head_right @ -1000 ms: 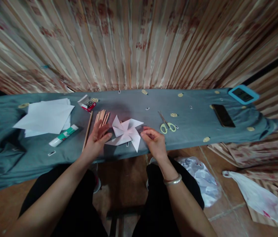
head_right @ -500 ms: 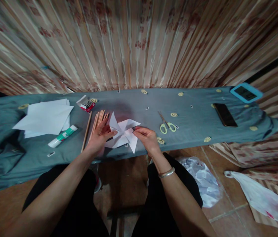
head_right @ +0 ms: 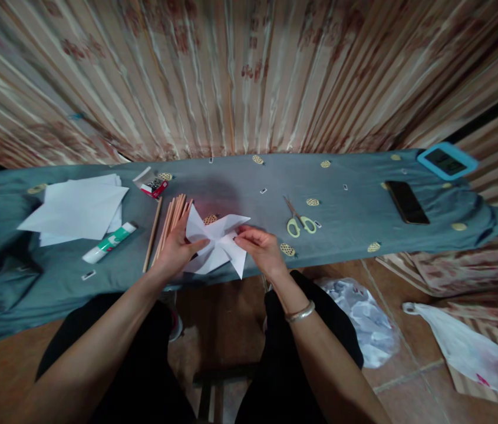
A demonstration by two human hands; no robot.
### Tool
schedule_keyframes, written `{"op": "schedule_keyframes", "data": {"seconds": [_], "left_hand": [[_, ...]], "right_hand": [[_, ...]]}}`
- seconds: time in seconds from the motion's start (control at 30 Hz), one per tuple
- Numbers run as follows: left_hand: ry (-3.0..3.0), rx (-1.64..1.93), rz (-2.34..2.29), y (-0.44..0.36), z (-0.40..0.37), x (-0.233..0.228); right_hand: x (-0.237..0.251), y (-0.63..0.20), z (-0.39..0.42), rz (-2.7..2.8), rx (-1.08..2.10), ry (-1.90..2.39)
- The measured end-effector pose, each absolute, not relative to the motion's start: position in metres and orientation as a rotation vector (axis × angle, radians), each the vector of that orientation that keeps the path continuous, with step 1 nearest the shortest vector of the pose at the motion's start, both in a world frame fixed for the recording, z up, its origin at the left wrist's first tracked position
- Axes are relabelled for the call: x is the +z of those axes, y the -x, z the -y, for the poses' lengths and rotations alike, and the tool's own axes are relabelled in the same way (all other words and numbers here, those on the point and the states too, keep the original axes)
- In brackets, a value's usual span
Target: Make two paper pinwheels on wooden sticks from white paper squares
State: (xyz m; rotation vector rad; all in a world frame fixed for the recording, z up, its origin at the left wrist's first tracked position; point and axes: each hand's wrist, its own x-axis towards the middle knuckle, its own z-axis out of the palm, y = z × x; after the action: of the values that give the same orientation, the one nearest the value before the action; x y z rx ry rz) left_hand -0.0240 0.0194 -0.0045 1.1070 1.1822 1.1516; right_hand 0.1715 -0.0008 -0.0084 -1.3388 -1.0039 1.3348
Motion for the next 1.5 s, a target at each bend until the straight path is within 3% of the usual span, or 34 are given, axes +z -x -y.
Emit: {"op": "schedule_keyframes", "data": {"seconds": [0.4, 1.2, 1.5], "left_hand": [[-0.706, 1.140, -1.016, 0.020, -0.017, -0.002], [-0.757, 0.820, -1.065, 0.019, -0.010, 0.006], [-0.703, 0.932, -1.066, 0.015, -0.006, 0.011]], "right_hand": [[-0.005, -0.161, 0.004, 0.962, 1.411, 1.277], [0.000, -0.160, 0.002, 0.901, 1.321, 1.197], [0.010, -0.158, 0.016, 1.549, 0.764, 1.280]]}}
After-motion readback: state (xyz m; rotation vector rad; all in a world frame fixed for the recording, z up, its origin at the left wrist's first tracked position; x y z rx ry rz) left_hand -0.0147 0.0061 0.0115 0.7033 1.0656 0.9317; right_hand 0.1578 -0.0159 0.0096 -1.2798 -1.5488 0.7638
